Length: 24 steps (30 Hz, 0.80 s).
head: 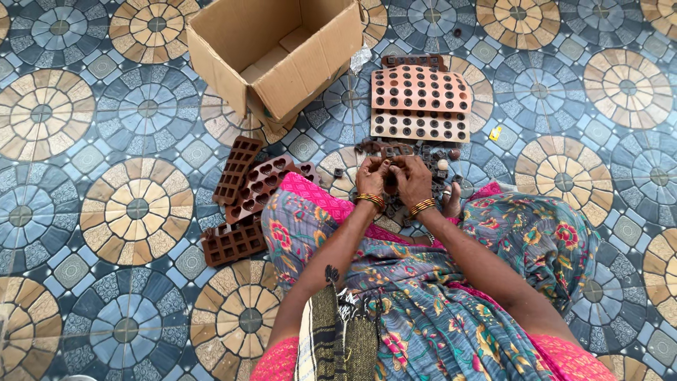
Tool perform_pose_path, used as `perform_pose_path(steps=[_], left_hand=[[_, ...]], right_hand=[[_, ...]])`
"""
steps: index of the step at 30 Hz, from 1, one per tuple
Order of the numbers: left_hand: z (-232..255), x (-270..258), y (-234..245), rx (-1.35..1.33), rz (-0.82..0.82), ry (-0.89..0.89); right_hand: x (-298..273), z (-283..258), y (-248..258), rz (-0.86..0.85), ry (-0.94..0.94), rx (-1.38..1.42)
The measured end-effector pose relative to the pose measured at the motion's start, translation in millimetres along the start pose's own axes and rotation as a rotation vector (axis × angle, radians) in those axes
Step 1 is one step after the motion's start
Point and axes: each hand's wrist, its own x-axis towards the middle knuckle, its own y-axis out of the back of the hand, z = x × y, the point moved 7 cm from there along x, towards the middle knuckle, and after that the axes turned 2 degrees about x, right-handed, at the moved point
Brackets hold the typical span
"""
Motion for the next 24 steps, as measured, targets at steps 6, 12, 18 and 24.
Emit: perform_pose_path(steps=[6, 12, 18, 24], left_hand=[[-9, 6, -3, -0.182, -0.089, 0.125], [-19, -6, 4, -0.123, -0.083, 0.22], [9, -6, 16, 0.354, -0.023, -0.028], [47, -24, 18, 0.523, 0.008, -0.044]], right_hand=[[2, 3, -2, -0.064, 0.036, -0.089], [-15, 17, -4, -0.113, 0.042, -0.038], [-32, 74, -2, -0.088, -0.395, 0.17], [-18, 44, 40, 0.108, 0.293, -0.306]])
